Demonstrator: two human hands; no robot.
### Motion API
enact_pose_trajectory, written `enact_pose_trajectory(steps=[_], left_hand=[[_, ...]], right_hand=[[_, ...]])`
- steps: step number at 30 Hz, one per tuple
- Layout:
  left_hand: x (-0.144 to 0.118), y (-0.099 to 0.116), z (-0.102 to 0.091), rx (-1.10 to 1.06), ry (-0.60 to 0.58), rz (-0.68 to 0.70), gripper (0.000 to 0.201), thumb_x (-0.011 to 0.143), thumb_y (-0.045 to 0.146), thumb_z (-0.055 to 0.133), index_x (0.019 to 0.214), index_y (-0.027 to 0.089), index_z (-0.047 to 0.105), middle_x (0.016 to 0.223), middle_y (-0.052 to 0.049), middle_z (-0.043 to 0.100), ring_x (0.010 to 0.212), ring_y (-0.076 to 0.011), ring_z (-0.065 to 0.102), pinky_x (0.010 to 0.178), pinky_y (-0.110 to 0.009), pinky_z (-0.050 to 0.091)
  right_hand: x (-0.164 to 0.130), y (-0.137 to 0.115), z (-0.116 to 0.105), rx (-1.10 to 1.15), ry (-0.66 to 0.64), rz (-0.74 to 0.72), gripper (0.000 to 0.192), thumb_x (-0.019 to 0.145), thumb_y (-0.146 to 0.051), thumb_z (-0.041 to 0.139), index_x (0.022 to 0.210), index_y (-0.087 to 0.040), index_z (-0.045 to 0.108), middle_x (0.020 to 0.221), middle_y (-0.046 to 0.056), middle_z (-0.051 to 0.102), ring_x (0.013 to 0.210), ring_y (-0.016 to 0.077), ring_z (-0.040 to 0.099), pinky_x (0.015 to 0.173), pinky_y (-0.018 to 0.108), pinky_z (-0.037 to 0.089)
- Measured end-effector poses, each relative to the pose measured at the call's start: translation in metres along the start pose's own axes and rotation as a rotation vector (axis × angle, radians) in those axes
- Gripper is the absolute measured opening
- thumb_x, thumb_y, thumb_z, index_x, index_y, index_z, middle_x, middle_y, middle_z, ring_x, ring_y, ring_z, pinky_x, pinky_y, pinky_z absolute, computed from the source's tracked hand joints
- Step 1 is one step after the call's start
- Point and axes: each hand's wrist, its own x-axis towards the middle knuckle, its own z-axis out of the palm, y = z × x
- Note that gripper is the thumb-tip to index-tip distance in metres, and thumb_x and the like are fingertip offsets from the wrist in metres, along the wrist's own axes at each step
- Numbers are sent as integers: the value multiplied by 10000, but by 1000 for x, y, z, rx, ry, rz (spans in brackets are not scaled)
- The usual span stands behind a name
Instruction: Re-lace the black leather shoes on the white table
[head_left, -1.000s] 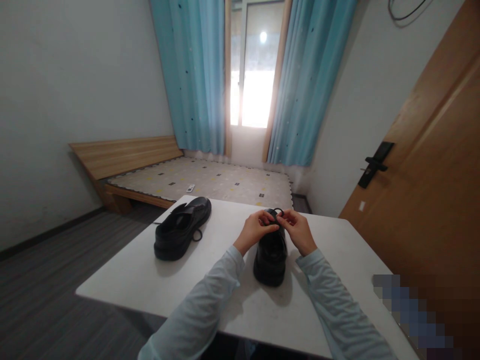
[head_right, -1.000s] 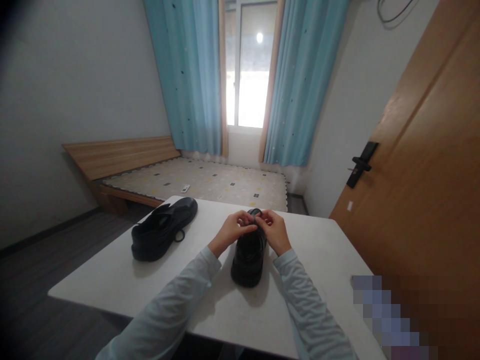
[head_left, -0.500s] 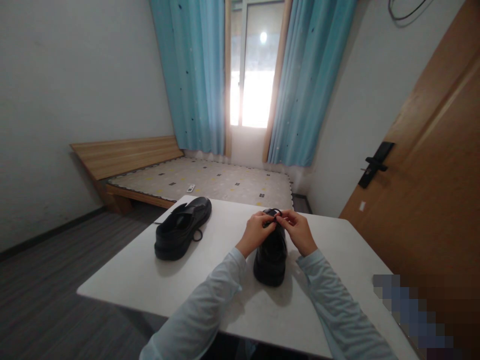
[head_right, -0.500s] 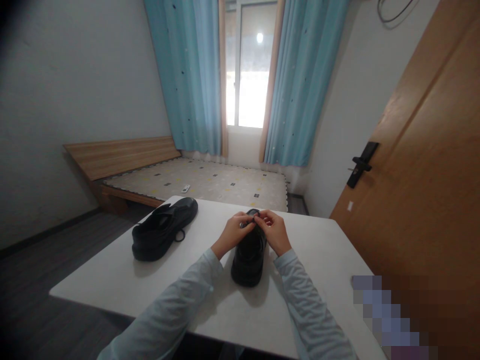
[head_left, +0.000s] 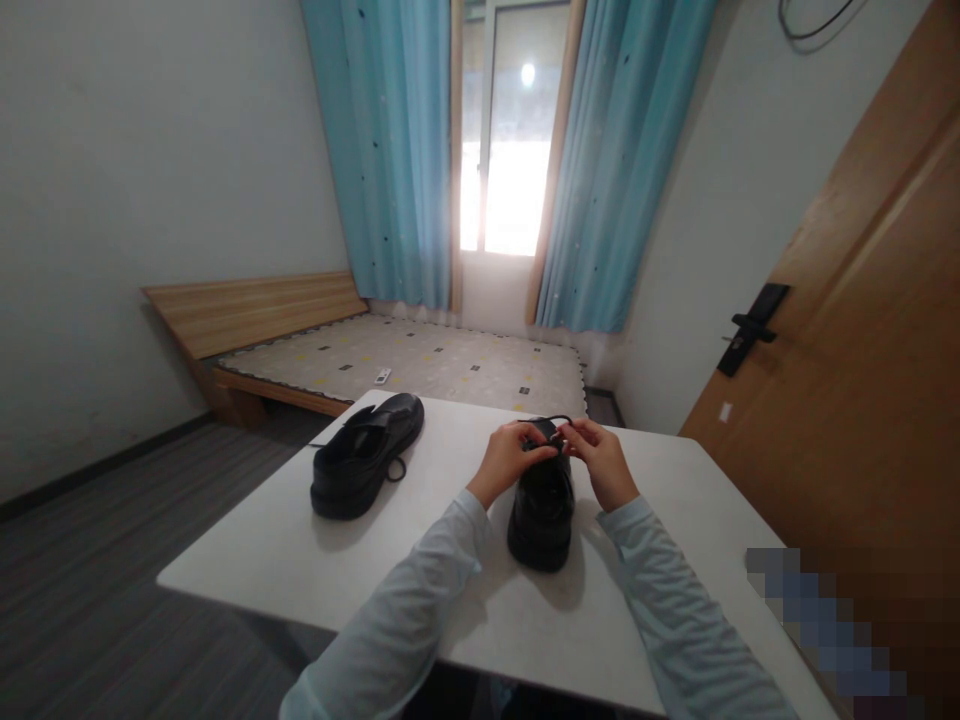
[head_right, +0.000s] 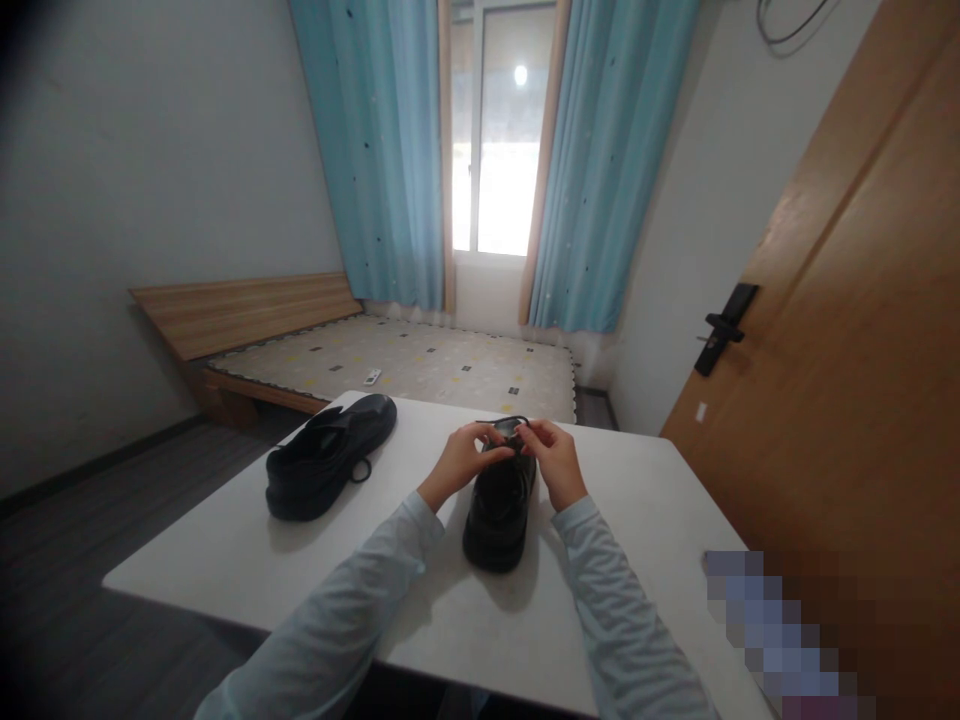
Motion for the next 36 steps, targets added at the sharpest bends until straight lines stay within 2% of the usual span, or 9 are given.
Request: enact_pose_trajectory(steps=[3,6,11,17,22,26,30,33,36], left_hand=[[1,-1,-3,-7,-29,-62,255,604,413,711,689,177,669,738,-19,661,707,-160,565,674,-265,412],[3,-3,-3,-88,-72,-98,291,645,445,665,663,156,646,682,-18,642,685,-152,561,662,-254,404],[3,-3,-1,-226,-147,-134,390,701,515,566,599,139,555,567,23,530,570,-105,472,556,-220,338],[4,-2,-5,-317,-114,-158,451,721,554,509,529,150,452,507,54,390,527,-82,373,528,-220,288],[4,-1,-4,-515,-23,-216,393,719,514,547,605,140,509,611,21,505,635,-103,490,642,-235,406],[1,0,1,-876,-7,-295,325,714,457,601,720,136,549,760,-36,609,747,-132,580,745,-279,466],[-1,-1,4,-1172,-38,-342,254,748,386,609,766,149,520,865,-78,655,811,-149,625,820,-313,474],[-1,-2,4,-1270,-32,-349,233,777,363,590,759,160,478,852,-73,653,809,-159,637,817,-330,486],[0,-1,2,-1315,-23,-339,248,793,367,576,733,171,436,736,-21,611,740,-146,635,765,-321,506]], right_hand=[[-1,0,-1,78,34,102,278,644,-435,680,695,-172,609,670,21,661,522,102,545,532,239,445],[-2,0,-1,118,50,158,280,650,-436,666,691,-165,611,659,27,662,504,97,546,513,229,437],[-1,1,-1,130,55,175,294,654,-456,656,686,-168,608,646,35,677,496,107,562,501,234,444],[-1,1,-2,135,35,171,313,682,-484,628,709,-177,571,661,55,696,501,117,573,500,239,453],[-3,-1,-1,135,-15,139,303,698,-476,635,716,-176,593,774,58,705,546,104,582,528,231,460],[-3,-3,-2,207,-68,119,297,693,-473,657,719,-183,600,853,54,694,645,124,620,594,256,491],[-1,-1,-6,326,-120,153,269,671,-447,697,711,-203,592,848,37,700,762,165,655,710,312,515],[1,0,-9,405,-152,160,250,673,-427,708,681,-205,592,883,40,702,835,191,659,808,352,506],[1,-2,-10,456,-182,160,253,683,-414,707,642,-197,582,924,55,698,872,214,658,846,374,497]])
